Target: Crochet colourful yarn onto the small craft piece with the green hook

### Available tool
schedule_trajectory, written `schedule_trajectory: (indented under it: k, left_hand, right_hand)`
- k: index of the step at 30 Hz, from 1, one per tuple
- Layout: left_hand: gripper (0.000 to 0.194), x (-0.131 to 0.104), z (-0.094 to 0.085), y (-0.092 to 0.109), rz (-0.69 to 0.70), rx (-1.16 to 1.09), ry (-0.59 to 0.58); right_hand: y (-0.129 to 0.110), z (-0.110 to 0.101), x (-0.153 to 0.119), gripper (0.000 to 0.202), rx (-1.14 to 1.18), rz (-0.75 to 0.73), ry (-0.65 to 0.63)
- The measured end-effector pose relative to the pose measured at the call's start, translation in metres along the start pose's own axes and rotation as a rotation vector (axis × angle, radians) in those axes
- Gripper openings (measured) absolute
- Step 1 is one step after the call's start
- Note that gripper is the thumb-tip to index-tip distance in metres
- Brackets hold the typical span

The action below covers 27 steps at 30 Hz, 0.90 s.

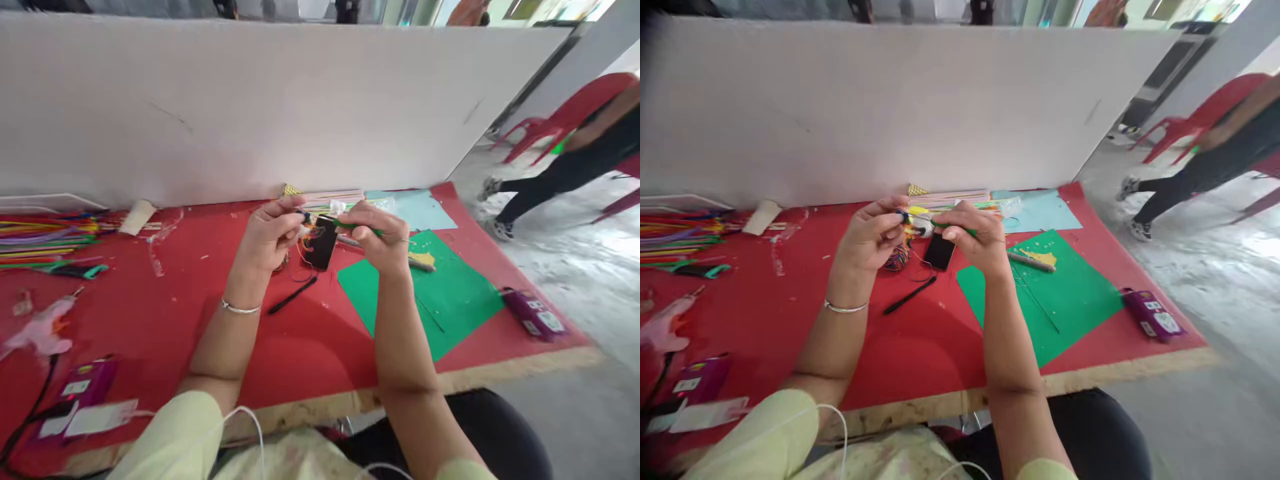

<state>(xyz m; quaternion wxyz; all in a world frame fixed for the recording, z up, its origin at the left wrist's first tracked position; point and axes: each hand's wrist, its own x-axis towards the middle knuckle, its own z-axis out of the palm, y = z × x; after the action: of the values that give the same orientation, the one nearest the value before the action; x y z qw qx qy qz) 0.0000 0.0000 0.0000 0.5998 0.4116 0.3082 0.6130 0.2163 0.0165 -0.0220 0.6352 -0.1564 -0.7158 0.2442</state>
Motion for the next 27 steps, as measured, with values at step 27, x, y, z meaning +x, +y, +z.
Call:
schedule_trajectory:
  k: [27]
  left_hand:
    - [0.033, 0.003, 0.01, -0.024, 0.237, 0.042, 0.113]
  right_hand:
    - [0.016, 0.054, -0.01, 0.048, 0.317, 0.46, 0.353]
